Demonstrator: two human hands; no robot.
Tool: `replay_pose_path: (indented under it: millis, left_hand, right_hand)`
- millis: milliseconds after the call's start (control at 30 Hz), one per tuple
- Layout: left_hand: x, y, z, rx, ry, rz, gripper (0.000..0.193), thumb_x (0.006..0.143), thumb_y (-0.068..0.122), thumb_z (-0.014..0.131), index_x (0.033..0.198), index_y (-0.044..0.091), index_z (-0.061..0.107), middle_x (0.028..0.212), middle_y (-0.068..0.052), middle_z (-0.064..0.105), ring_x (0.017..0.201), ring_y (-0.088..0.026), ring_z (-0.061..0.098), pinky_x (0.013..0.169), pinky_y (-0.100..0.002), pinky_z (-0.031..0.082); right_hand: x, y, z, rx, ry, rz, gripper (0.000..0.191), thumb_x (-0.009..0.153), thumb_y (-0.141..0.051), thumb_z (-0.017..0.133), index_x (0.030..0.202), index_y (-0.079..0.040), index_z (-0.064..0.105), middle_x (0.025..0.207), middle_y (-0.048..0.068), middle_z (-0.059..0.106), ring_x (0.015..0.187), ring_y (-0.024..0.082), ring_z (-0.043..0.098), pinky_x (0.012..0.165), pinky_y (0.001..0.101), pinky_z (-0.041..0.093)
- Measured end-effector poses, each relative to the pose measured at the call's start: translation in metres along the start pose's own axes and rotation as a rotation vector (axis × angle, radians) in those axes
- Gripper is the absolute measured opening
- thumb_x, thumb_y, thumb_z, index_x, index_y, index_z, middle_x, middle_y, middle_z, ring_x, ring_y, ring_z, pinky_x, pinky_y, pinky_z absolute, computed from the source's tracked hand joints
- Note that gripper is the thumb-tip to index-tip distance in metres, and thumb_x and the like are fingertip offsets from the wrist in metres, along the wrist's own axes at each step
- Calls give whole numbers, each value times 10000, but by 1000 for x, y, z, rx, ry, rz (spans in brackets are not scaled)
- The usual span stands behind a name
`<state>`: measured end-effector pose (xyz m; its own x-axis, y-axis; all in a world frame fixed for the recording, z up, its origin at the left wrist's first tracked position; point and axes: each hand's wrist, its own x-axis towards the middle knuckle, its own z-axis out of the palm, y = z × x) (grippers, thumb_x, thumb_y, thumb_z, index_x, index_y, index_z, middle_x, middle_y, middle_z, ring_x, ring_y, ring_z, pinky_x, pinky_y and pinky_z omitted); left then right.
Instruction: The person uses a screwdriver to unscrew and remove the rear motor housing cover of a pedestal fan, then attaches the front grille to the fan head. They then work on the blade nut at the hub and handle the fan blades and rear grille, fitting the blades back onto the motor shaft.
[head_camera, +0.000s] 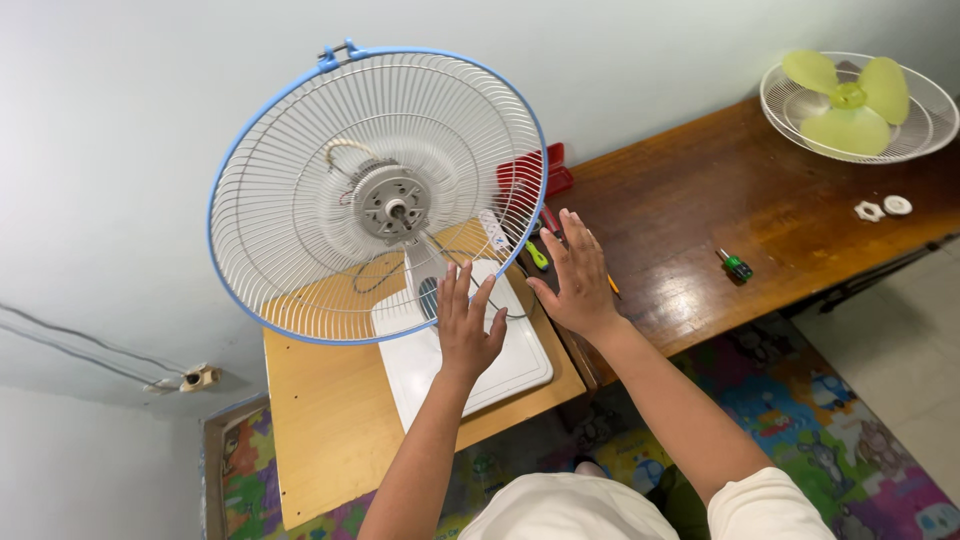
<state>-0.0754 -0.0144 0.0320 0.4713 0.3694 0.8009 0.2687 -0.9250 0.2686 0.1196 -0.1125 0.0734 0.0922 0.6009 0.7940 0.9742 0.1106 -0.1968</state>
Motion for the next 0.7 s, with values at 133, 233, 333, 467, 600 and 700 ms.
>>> replay_pose_path:
  millis: [133,233,333,467,600,700]
  left_hand:
    - [4,10,19,-104,-85,54,622,864,185,762,1440,132,534,1609,-198,395,1530,-446,320,1237,-622,269]
    - [7,24,30,-185,-138,105,609,854,176,766,1421,139,548,1594,-197,416,1525,-429,341,1240,-616,268]
    - [14,39,39,-272,-178,162,595,853,173,773,1409,131,565,1575,-199,431,1518,-435,342,1239,-613,267]
    - [23,60,56,-390,-237,198,572,843,156,763,1387,123,590,1570,-195,443,1512,-440,354,1240,-605,276]
    - [31,88,85,-478,-284,246,561,828,160,759,1364,113,600,1563,-197,444,1493,-443,359,1215,-608,274]
    - [38,117,110,-507,-332,284,543,846,170,755,1365,118,605,1559,-178,454,1499,-429,362,1223,-607,276]
  right_hand:
    - [-23,4,-13,-44,-13,93,837,879,-227,800,1565,-102,335,1657,233,267,1535,443,295,1221,568,284]
    - [-40,7,-28,-92,-6,155,834,879,-219,794,1563,-105,330,1661,230,259,1537,442,293,1221,563,285]
    - [-54,7,-43,-161,1,216,841,880,-220,794,1569,-103,326,1664,234,248,1536,441,291,1222,558,289]
    - [-75,10,-64,-257,7,315,830,880,-227,801,1562,-99,346,1656,237,255,1526,437,298,1215,548,294]
    - [-101,19,-93,-346,28,420,810,877,-238,805,1547,-91,374,1640,239,279,1509,427,323,1207,531,308]
    - [-119,32,-125,-390,48,479,794,875,-237,804,1528,-87,378,1630,234,296,1504,429,332,1214,527,317]
